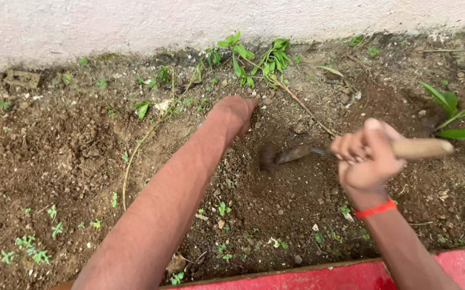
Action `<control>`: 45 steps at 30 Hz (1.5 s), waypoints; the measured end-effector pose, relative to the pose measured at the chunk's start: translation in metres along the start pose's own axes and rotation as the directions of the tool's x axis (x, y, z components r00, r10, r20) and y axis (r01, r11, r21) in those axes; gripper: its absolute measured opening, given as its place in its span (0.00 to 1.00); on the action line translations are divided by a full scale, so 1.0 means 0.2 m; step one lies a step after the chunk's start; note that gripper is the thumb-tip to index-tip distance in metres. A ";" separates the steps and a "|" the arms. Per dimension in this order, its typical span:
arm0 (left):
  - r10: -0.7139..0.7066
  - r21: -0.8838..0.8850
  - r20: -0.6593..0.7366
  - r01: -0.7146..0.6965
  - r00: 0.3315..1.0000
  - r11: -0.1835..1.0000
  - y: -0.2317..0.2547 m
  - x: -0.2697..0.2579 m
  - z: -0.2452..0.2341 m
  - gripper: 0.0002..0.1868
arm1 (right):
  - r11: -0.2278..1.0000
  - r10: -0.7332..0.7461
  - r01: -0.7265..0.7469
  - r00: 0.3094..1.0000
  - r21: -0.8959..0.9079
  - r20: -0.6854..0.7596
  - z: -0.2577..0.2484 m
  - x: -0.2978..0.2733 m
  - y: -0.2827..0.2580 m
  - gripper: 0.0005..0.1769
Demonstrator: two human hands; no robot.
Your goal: The person digs a hole in the soil using a tool and places a small plant into the hole by hand.
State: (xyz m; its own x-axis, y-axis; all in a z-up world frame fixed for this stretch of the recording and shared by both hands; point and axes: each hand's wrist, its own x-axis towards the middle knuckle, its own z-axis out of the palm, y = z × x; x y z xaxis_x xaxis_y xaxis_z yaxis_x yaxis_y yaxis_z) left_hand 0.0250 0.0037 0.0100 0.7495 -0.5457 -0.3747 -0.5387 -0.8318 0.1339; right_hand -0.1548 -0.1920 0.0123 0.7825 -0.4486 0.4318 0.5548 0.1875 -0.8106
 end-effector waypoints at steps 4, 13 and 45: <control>-0.048 -0.125 0.022 0.050 0.999 0.991 -0.01 -0.07 -0.01 0.43 | 0.980 0.053 -0.055 0.998 0.194 0.018 -0.23 -0.08 0.05 0.26; -0.024 0.143 0.082 0.012 0.996 0.990 0.02 -0.05 -0.05 0.39 | 0.810 0.578 -0.355 0.619 0.466 -0.533 -0.42 0.14 -0.02 0.17; 0.043 0.315 -0.002 -0.040 0.999 0.948 -0.01 -0.05 0.05 0.18 | 0.855 -0.198 0.437 0.774 -0.280 0.602 0.22 -0.11 -0.04 0.25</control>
State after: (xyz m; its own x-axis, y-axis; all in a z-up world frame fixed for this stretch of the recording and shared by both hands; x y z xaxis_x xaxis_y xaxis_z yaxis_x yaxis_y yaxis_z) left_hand 0.0152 0.0119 0.0033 0.7264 -0.5810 -0.3672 -0.6620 -0.7351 -0.1465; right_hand -0.1640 -0.1465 0.0272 0.6655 0.1415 0.7328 0.7370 -0.2798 -0.6153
